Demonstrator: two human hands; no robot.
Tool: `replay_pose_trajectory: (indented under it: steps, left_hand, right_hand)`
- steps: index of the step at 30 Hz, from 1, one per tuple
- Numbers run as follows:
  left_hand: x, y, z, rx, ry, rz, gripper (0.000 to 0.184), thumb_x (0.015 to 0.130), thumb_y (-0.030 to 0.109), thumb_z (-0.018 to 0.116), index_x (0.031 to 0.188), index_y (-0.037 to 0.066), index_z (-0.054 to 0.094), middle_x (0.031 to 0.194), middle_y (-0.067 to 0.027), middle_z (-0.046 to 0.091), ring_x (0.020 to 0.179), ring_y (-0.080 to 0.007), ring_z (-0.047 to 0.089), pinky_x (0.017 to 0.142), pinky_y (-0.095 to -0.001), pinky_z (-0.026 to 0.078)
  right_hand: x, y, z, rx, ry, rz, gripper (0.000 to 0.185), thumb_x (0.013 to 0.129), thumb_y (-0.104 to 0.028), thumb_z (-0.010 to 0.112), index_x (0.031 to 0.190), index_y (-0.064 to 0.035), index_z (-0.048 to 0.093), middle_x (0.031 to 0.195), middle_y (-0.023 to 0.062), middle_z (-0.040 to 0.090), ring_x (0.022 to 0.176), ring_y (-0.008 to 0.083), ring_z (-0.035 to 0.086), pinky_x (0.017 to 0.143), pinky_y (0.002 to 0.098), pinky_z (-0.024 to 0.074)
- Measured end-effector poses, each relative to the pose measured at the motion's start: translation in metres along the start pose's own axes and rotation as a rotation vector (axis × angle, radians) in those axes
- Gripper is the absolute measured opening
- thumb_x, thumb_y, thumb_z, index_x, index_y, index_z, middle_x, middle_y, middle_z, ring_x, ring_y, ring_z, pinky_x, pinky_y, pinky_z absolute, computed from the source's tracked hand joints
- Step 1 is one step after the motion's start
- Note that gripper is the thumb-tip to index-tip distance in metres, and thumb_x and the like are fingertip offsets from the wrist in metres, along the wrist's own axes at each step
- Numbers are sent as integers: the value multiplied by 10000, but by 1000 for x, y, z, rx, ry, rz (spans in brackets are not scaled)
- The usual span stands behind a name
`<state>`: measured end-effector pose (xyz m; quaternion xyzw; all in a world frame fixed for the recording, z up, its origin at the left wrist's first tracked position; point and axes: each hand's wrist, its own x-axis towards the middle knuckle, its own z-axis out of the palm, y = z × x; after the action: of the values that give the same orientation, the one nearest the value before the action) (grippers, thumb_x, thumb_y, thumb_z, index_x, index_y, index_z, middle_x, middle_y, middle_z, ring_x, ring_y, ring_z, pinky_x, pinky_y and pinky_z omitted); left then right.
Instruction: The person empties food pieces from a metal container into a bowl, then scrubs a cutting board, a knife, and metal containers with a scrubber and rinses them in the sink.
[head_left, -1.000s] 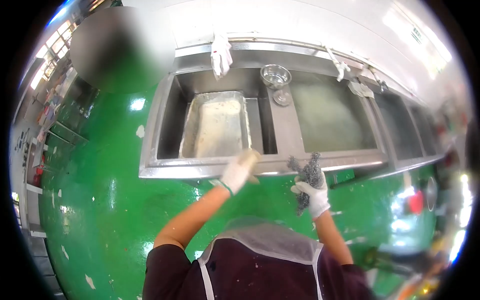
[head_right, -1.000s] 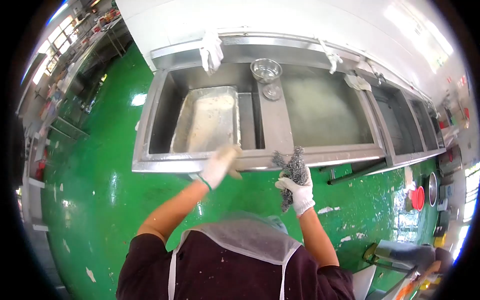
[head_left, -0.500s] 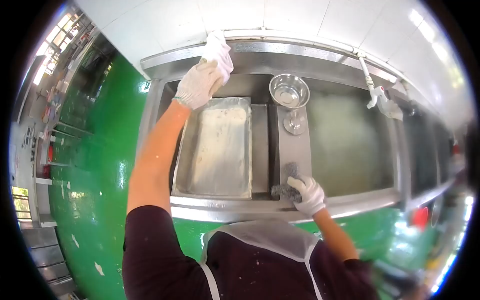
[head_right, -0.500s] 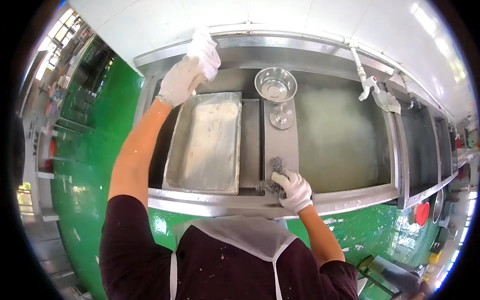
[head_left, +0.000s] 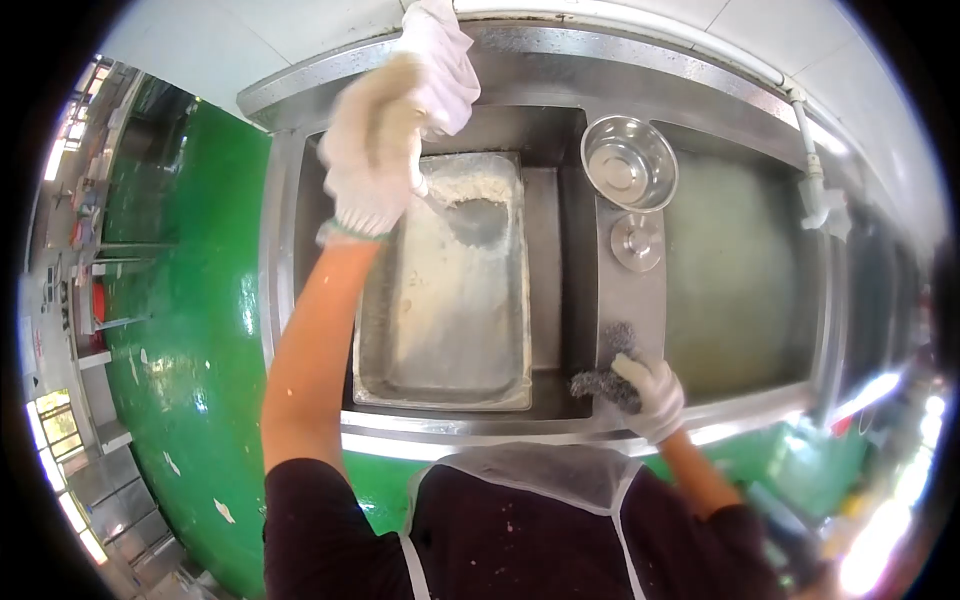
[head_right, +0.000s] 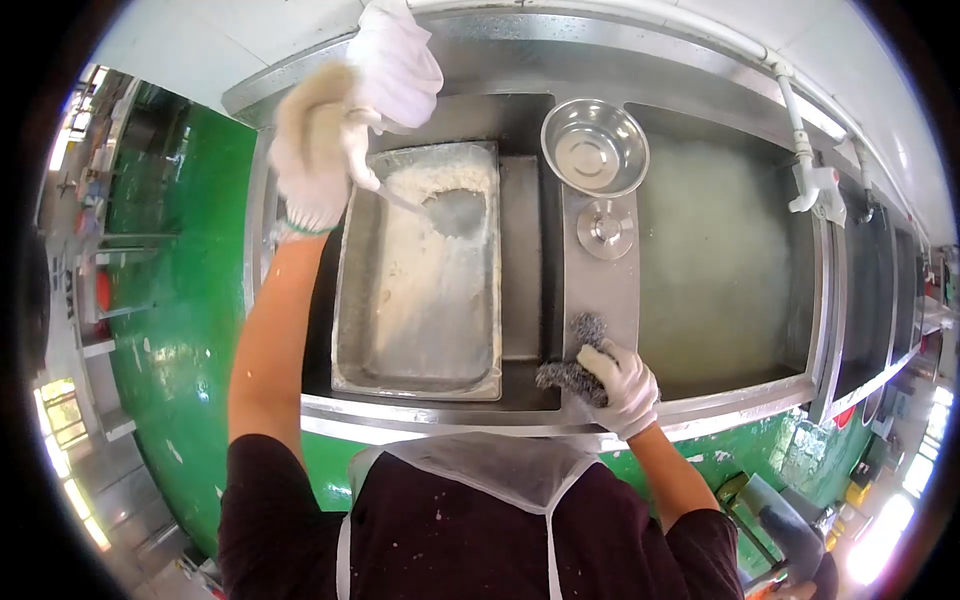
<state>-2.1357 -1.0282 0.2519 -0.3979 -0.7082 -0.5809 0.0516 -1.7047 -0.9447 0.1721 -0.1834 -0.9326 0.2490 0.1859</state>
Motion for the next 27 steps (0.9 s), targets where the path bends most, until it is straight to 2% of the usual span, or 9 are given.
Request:
replay_pose_trajectory:
  steps: [3, 6, 8, 10, 13, 15, 20, 24, 27]
  left_hand:
    - [-39, -4, -36, 172, 294, -167, 328, 968, 158, 588, 1247, -13, 599, 1200, -169, 652, 1106, -238, 614, 999, -364, 463]
    - [-140, -90, -94, 753, -57, -351, 445, 953, 245, 557, 1345, 33, 545, 1271, -260, 583, 1199, -415, 554, 1034, -485, 430]
    - [-208, -122, -114, 909, -425, -876, 434, 919, 312, 584, 1286, 81, 596, 1247, -279, 590, 1165, -448, 559, 981, -504, 460]
    - [-231, -102, -118, 880, -553, -885, 354, 916, 326, 579, 1169, 88, 650, 1218, -249, 616, 1111, -457, 593, 926, -513, 494]
    - [-244, -126, -111, 619, -450, -986, 289, 906, 332, 597, 1065, 104, 674, 1151, -211, 644, 1043, -445, 631, 880, -506, 521]
    - [-227, -111, -102, 647, -355, -835, 257, 902, 310, 609, 1051, 109, 665, 1134, -200, 643, 1017, -433, 640, 870, -500, 526]
    - [-199, -102, -120, 938, -263, -396, 382, 880, 266, 656, 1196, 70, 567, 1194, -227, 601, 1044, -455, 626, 893, -510, 516]
    - [-268, -212, -157, 668, -562, -1034, 441, 814, 285, 659, 1140, -12, 635, 1112, -260, 668, 1048, -417, 643, 921, -449, 501]
    - [-251, -172, -159, 569, -465, -1119, 388, 788, 265, 638, 1036, -29, 690, 958, -244, 706, 908, -377, 681, 814, -410, 517]
  right_hand:
    - [10, -29, 6, 202, -25, 168, 615, 632, -51, 797, 1219, -90, 617, 1096, 160, 642, 995, 336, 652, 846, 429, 546]
    - [23, -62, 59, 481, 102, 467, 547, 741, 17, 747, 1265, -34, 598, 1152, 120, 649, 990, 235, 654, 874, 359, 521]
    - [40, -69, 95, 764, -45, 927, 559, 767, 28, 694, 1311, -20, 574, 1175, 108, 658, 1041, 195, 636, 910, 327, 499]
    - [43, -41, 145, 1084, -321, 1270, 537, 769, 7, 664, 1301, -6, 590, 1134, 118, 680, 1048, 212, 643, 928, 311, 495]
    - [46, -34, 156, 1365, -362, 1281, 455, 750, -45, 663, 1197, 36, 650, 1015, 115, 702, 919, 217, 662, 876, 326, 501]
    - [46, -36, 160, 1483, -353, 1348, 316, 729, -33, 677, 1040, 7, 715, 958, 86, 705, 871, 205, 629, 872, 313, 472]
    - [52, -84, 155, 776, -251, 1147, 392, 665, -108, 745, 1023, 45, 695, 861, 101, 691, 743, 196, 625, 674, 327, 492]
    - [45, -70, 168, 968, -222, 1097, 388, 686, -121, 742, 1028, 52, 683, 816, 102, 683, 724, 189, 624, 664, 325, 496]
    - [72, -129, 112, 895, -111, 1068, 373, 737, -120, 732, 1067, 23, 632, 827, 57, 653, 711, 145, 592, 660, 314, 493]
